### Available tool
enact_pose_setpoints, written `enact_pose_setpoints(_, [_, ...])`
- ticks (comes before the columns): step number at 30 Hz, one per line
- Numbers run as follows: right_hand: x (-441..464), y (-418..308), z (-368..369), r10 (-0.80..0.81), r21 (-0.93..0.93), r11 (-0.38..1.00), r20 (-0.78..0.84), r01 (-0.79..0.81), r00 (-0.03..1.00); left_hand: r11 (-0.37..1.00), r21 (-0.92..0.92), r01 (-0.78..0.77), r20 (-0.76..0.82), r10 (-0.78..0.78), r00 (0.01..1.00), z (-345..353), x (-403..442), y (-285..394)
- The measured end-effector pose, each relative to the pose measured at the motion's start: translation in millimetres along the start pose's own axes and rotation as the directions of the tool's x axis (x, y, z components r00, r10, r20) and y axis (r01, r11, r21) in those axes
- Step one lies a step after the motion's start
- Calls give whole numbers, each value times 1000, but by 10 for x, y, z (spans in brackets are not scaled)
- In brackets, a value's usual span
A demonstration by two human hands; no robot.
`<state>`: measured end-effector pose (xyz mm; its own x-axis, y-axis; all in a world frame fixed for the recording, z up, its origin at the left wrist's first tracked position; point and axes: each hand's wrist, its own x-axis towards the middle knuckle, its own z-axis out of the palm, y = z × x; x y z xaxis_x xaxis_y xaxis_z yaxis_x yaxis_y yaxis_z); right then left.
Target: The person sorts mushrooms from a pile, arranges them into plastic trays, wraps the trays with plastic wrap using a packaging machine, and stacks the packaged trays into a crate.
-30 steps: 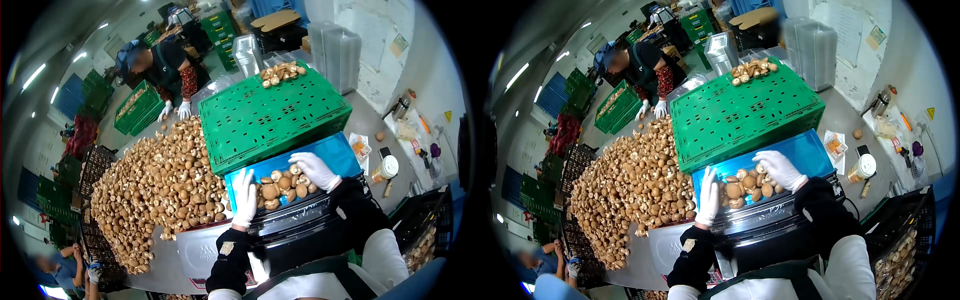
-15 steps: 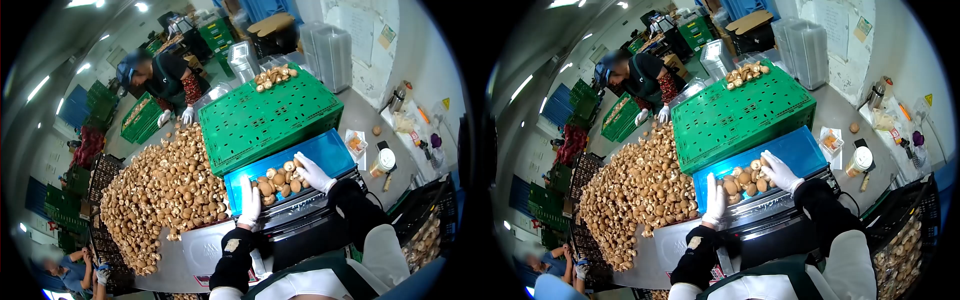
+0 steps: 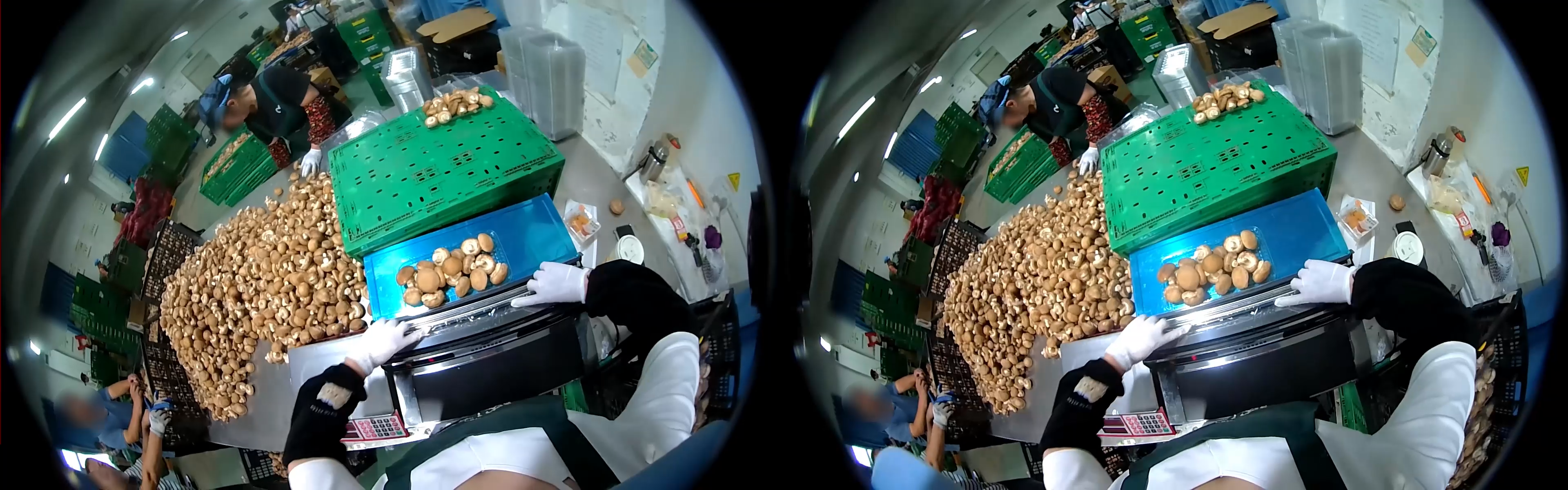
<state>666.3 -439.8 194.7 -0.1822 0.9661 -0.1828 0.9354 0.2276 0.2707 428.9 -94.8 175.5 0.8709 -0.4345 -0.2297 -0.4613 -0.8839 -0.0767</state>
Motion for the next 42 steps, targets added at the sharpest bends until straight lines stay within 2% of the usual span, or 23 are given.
enact_pose_setpoints(4, [-3, -11, 130, -13, 43, 999, 37, 11, 999, 999, -40, -9, -67, 6, 998, 188, 36, -39])
enact_pose_setpoints(8, [59, -191, 210, 321, 383, 887, -110, -258, 941, 944, -261, 201, -210, -259, 943, 292, -97, 137])
enact_pose_setpoints(9, [37, -246, 239, 429, 526, 796, -142, -299, 892, 848, -467, 249, -140, -349, 927, 257, -117, 196])
enact_pose_setpoints(11, [-73, -329, 269, 573, 812, 493, -35, -311, 819, 801, -556, 223, -229, -406, 885, 177, -203, 314])
enact_pose_setpoints(12, [-122, -423, 118, 637, 959, 70, 170, -276, 751, 740, -648, 181, -251, -431, 867, 202, -273, 376])
enact_pose_setpoints(14, [-292, -534, -106, 608, 967, -68, 235, -246, 758, 495, -859, 128, -133, -460, 878, 159, -471, 530])
enact_pose_setpoints(15, [-388, -550, -263, 536, 967, -63, 240, -245, 810, 241, -959, 147, 29, -435, 900, -68, -581, 639])
enact_pose_setpoints(16, [-473, -570, -414, 477, 952, -205, 302, -229, 826, 172, -981, 89, 22, -357, 934, -307, -670, 692])
enact_pose_setpoints(17, [-579, -504, -587, 277, 787, -507, 536, -353, 798, -389, -870, 302, 380, -142, 914, -564, -816, 672])
enact_pose_setpoints(18, [-629, -395, -833, 260, 796, -505, 508, -333, 821, -580, -809, 98, 222, -147, 964, -656, -938, 690])
enact_pose_setpoints(20, [-600, -250, -1148, 459, 758, -618, 131, 209, 879, -568, -765, -302, -98, -361, 927, -1147, -894, 537])
enact_pose_setpoints(22, [-376, 48, -1072, 622, 852, -322, -137, 412, 771, -153, -908, -389, -170, -716, 678, -773, -679, 44])
enact_pose_setpoints(23, [-185, 229, -1084, 681, 908, -275, -49, 317, 731, -111, -952, -286, -95, -781, 617, -1087, -421, -107])
enact_pose_setpoints(24, [35, 378, -1056, 741, 949, -226, 23, 218, 671, 89, -963, -253, -214, -824, 525, -996, -99, -345])
enact_pose_setpoints(25, [296, 502, -842, 761, 961, -127, -64, 245, 645, 61, -998, -27, -67, -863, 501, -1022, 149, -465])
enact_pose_setpoints(26, [578, 656, -555, 771, 963, -26, -152, 269, 619, 293, -888, -355, -452, -702, 551, -612, 493, -706])
enact_pose_setpoints(28, [902, 803, 67, 712, 903, 395, -183, -170, 678, 379, -918, -120, -362, -674, 644, -321, 886, -817])
enact_pose_setpoints(30, [1108, 666, 231, 723, 774, 426, 21, -469, 691, 730, -610, 308, -326, -586, 742, 29, 1067, -788])
enact_pose_setpoints(33, [1119, 581, 483, 676, 798, 498, -112, -339, 729, 652, -684, 326, -183, -587, 788, 85, 972, -640])
enact_pose_setpoints(37, [1023, 600, 329, 672, 913, 301, 2, -276, 741, 611, -784, 112, -271, -499, 823, 115, 943, -741])
enact_pose_setpoints(39, [1014, 670, 176, 651, 962, -12, 214, -272, 728, 209, -954, 216, 68, -552, 831, -120, 881, -721])
enact_pose_setpoints(40, [994, 711, 285, 634, 975, -39, 194, -220, 748, 22, -998, 58, 37, -544, 839, -59, 867, -756])
enact_pose_setpoints(42, [941, 742, 287, 600, 930, -230, 369, -288, 710, -120, -993, -22, 55, -606, 793, 139, 919, -813])
